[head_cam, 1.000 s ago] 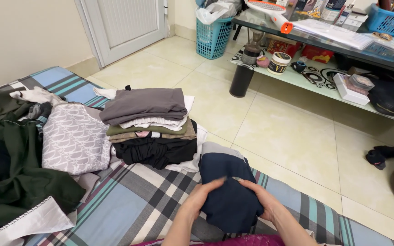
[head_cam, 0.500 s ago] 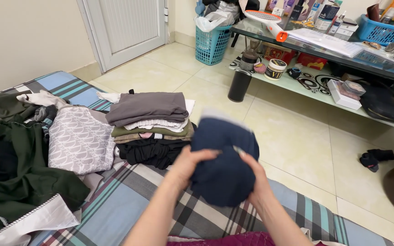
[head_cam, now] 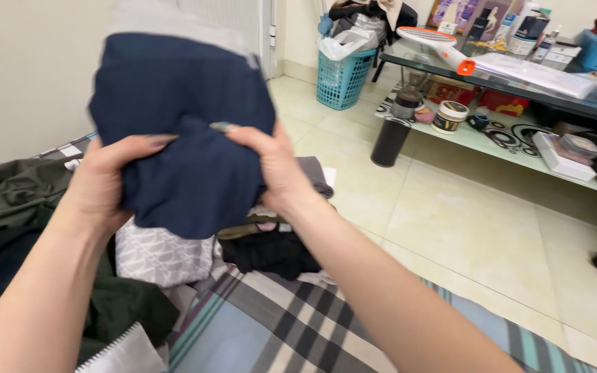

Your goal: The recorder is folding and stacking various items of clothing on a bed.

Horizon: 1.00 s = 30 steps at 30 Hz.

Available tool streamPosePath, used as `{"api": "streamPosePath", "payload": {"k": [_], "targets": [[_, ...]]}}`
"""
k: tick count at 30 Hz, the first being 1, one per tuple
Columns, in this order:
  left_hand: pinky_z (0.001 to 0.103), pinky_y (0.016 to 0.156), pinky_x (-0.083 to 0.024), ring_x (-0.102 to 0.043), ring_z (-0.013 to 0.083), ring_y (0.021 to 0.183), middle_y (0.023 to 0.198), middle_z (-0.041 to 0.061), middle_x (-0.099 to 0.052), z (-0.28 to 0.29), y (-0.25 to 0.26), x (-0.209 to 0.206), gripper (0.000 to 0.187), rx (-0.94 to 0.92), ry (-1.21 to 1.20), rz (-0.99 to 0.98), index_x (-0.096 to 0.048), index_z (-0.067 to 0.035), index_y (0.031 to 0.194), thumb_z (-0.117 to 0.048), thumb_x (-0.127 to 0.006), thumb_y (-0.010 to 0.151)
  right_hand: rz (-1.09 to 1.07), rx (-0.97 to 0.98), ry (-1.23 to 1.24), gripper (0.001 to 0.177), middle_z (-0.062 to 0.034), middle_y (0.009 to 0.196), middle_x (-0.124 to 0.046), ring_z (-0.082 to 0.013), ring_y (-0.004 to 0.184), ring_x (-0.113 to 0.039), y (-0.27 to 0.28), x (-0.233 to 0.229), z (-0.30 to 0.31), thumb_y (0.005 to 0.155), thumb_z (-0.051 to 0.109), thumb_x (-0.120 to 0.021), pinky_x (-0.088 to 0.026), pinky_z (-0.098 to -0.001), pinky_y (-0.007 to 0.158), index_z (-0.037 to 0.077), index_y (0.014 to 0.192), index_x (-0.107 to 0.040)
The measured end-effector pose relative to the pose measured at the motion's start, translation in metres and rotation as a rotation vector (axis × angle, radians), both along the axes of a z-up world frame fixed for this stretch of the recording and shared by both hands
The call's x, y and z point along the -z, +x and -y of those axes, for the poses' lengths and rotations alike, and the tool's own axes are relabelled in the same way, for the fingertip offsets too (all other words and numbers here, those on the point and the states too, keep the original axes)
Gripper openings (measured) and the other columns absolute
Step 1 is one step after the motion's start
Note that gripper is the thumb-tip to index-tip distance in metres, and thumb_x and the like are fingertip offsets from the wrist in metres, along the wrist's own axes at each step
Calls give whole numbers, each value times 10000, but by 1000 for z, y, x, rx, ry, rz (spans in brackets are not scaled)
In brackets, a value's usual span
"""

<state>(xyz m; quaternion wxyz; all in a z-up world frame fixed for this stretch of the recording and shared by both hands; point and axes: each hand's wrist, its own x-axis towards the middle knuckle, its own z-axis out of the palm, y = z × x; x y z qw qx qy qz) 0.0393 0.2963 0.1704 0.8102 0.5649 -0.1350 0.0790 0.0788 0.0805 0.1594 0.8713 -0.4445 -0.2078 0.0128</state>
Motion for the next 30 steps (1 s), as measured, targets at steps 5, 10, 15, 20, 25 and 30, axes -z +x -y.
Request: {"api": "streamPosePath", "payload": {"k": [5,10,15,20,25,30], "targets": [[398,841,-589,-730,246,891,1044,116,-762,-71,21,93,376,-180,10,-342,-736,1,1117,-186,-696,793,-64,77,-410,677,-165,1171,-707,-249,1044,-705,46,76,-65,773,188,-809,-585,-384,921,-11,1348,-514],[430,877,-574,-747,309,959,1113,161,-788,-118,41,270,524,-413,248,-727,-743,29,1178,-245,-806,736,-100,226,-1104,869,-142,1140,-692,-244,1037,-692,21,97,-59,721,292,-861,-565,-362,904,78,1437,-417],[489,959,-516,-653,397,1127,1273,247,-656,-91,36,265,829,-784,777,-856,-606,20,1327,-422,-916,698,-30,-198,-936,444,-132,1019,-770,-175,901,-732,19,116,-23,874,180,-708,-604,-296,746,24,1286,-646],[534,833,-505,-583,456,1115,1308,247,-566,-19,18,172,891,-1170,1213,-335,-516,-28,1349,-356,-902,617,180,177,-968,319,-123,1036,-811,-194,937,-775,7,69,37,924,219,-685,-609,-298,784,50,1192,-723],[454,979,-530,-668,363,1091,1135,160,-680,53,64,154,358,-765,921,74,-687,-89,1133,-303,-726,848,507,560,-1388,537,-210,1237,-702,-373,1191,-639,15,74,92,830,311,-804,-511,-434,974,114,1306,-652],[502,911,-511,-602,477,1068,1213,294,-555,108,70,130,690,-738,881,-262,-570,-1,1229,-453,-837,782,553,402,-1538,872,-258,1532,-417,-436,1384,-432,19,97,107,767,361,-840,-398,-455,1093,176,1511,-424]]}}
